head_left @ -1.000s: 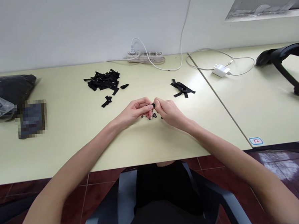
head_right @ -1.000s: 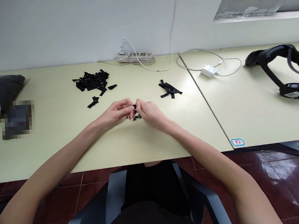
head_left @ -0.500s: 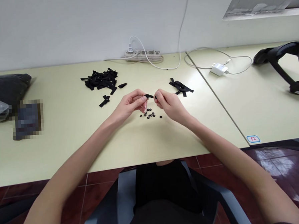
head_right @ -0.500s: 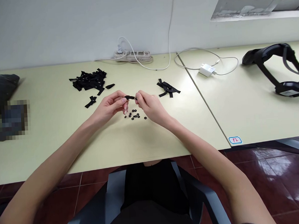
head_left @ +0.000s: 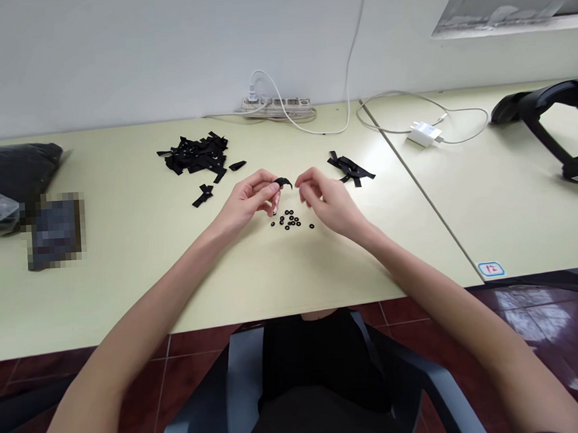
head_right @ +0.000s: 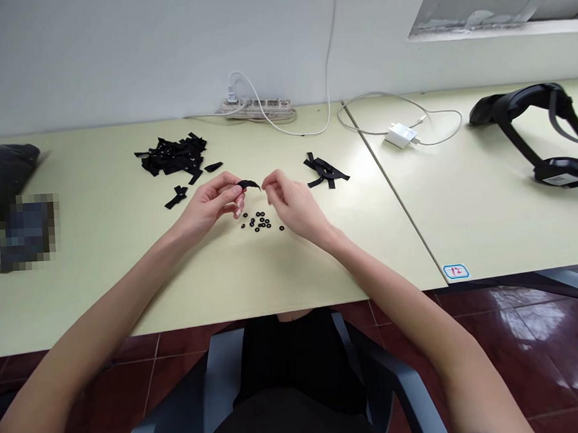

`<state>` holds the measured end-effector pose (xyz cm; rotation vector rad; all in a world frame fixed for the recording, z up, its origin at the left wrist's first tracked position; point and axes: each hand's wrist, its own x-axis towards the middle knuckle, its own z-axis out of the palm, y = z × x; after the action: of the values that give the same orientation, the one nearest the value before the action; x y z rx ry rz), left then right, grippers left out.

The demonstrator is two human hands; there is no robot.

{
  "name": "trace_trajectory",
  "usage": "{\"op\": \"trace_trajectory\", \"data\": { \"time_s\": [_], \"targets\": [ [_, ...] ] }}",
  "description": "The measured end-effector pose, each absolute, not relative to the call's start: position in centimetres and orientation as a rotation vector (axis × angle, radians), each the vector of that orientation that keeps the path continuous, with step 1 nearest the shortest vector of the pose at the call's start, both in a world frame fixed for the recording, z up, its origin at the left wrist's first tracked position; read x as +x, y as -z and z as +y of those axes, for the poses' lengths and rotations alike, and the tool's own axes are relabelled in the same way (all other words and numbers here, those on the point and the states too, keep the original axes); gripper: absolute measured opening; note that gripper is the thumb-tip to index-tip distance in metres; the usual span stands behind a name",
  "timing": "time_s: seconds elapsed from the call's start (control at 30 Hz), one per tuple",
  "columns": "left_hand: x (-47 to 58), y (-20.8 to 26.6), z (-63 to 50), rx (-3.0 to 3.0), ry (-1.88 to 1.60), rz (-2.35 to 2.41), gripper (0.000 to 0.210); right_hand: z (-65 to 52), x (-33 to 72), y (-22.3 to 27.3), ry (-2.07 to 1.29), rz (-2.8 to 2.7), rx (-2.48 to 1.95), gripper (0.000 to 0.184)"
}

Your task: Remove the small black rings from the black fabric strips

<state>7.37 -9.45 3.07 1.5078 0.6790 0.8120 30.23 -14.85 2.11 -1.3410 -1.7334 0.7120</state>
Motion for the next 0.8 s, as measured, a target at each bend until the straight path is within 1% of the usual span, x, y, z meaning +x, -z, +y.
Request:
{"op": "trace_trajectory", "data": {
  "time_s": [0.07, 0.13, 0.27, 0.43, 0.57, 0.8],
  "targets": [
    [7.3, -3.1, -9.5, 1.543, -0.785, 0.664, 0.033, -14.7, 30.5, -2.5, -0.591, -1.638, -1.287, 0.011],
    [7.3, -3.3, -9.6, 1.586, -0.738, 0.648, 0.031, -14.7, 30.8, -3.0, -0.612, -1.655, -1.210, 0.016],
    [7.2, -3.7, -9.9, 1.659, -0.662, 0.624, 0.031, -14.9, 30.8, -3.5, -0.931, -1.745, -1.132, 0.027],
    [7.1, -3.9, -10.0, 1.703, -0.629, 0.650, 0.029, -14.9, 30.6, -3.2, -1.194, -1.630, -1.132, 0.030],
    [7.0, -3.7, -10.0, 1.744, -0.595, 0.688, 0.028, -14.7, 30.8, -3.1, -1.209, -1.618, -1.209, 0.028],
    [6.9, -3.5, -10.0, 1.838, -0.576, 0.733, 0.024, -14.8, 30.9, -3.0, -1.215, -1.686, -1.218, 0.027]
  ]
}}
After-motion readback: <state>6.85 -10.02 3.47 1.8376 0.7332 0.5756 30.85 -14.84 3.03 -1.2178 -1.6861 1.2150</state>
